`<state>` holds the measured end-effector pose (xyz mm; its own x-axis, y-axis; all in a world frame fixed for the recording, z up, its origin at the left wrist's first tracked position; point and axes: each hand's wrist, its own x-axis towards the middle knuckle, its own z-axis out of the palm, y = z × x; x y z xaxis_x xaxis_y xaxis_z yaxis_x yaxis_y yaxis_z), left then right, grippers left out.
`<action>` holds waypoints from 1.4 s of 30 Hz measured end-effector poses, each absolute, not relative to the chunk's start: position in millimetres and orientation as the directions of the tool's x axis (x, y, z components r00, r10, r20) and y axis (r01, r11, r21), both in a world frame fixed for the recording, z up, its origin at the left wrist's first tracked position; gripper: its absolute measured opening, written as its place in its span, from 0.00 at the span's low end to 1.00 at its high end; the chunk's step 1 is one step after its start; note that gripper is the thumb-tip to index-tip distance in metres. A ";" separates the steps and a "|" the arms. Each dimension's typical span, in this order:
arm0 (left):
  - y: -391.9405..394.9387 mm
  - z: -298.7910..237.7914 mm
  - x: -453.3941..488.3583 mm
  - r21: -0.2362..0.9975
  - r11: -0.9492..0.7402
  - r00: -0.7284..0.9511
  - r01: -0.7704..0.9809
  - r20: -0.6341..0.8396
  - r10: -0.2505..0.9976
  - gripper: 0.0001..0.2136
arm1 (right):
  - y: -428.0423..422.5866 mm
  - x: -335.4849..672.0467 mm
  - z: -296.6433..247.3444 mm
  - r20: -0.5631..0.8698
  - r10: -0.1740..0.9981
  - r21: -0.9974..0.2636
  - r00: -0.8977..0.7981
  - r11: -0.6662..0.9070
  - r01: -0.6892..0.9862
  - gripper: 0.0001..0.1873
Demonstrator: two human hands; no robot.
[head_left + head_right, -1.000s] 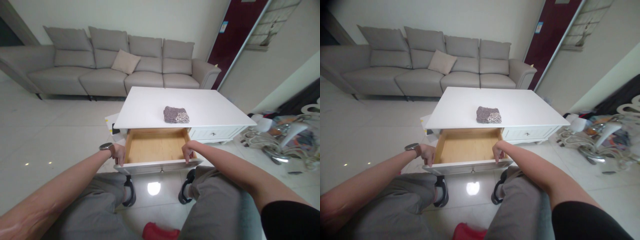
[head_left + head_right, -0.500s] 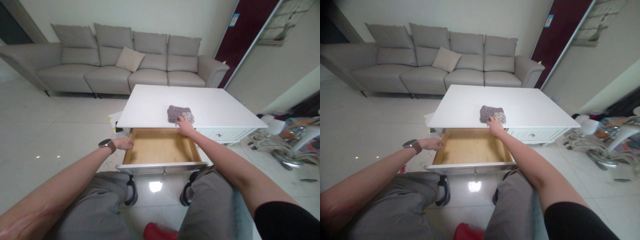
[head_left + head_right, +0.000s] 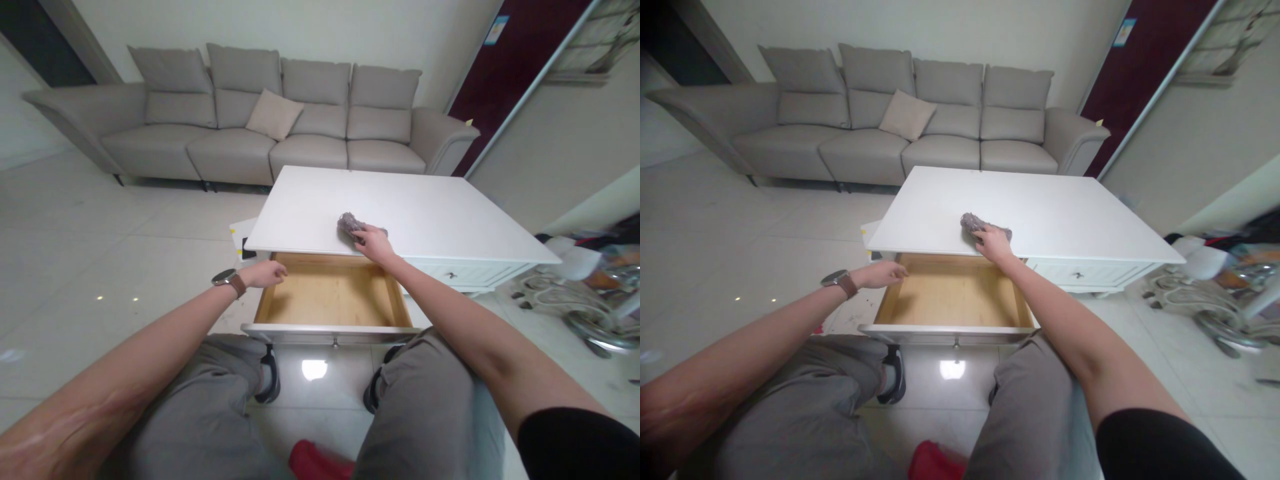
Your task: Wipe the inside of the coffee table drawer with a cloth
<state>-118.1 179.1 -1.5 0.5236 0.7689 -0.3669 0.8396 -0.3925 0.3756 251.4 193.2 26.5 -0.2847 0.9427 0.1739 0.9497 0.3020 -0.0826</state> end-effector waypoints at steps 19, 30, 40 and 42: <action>126.2 62.9 -7.0 0.862 0.418 0.331 -0.286 -0.320 0.888 0.09 | 72.4 155.6 96.1 0.244 0.732 -0.514 -0.636 0.654 0.555 0.11; 151.9 21.2 -50.4 0.917 0.104 0.294 0.386 -0.229 0.928 0.30 | 75.0 235.0 109.9 -0.031 0.866 -0.460 -0.500 0.431 0.776 0.11; 152.8 -63.9 -28.5 0.421 -0.382 0.559 0.823 -0.474 0.681 0.35 | 71.7 266.3 117.5 -0.142 0.819 -0.550 -0.556 0.402 0.732 0.16; 155.1 -90.5 -20.2 0.393 -0.415 0.568 0.821 -0.480 0.669 0.36 | 69.5 268.0 116.0 -0.201 0.786 -0.546 -0.585 0.406 0.733 0.18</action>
<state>-20.2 155.1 -90.5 0.5680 0.6686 -0.4800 0.8206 -0.4149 0.3931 268.0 69.5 116.0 -0.5849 0.7857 -0.2015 0.7331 0.4057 -0.5459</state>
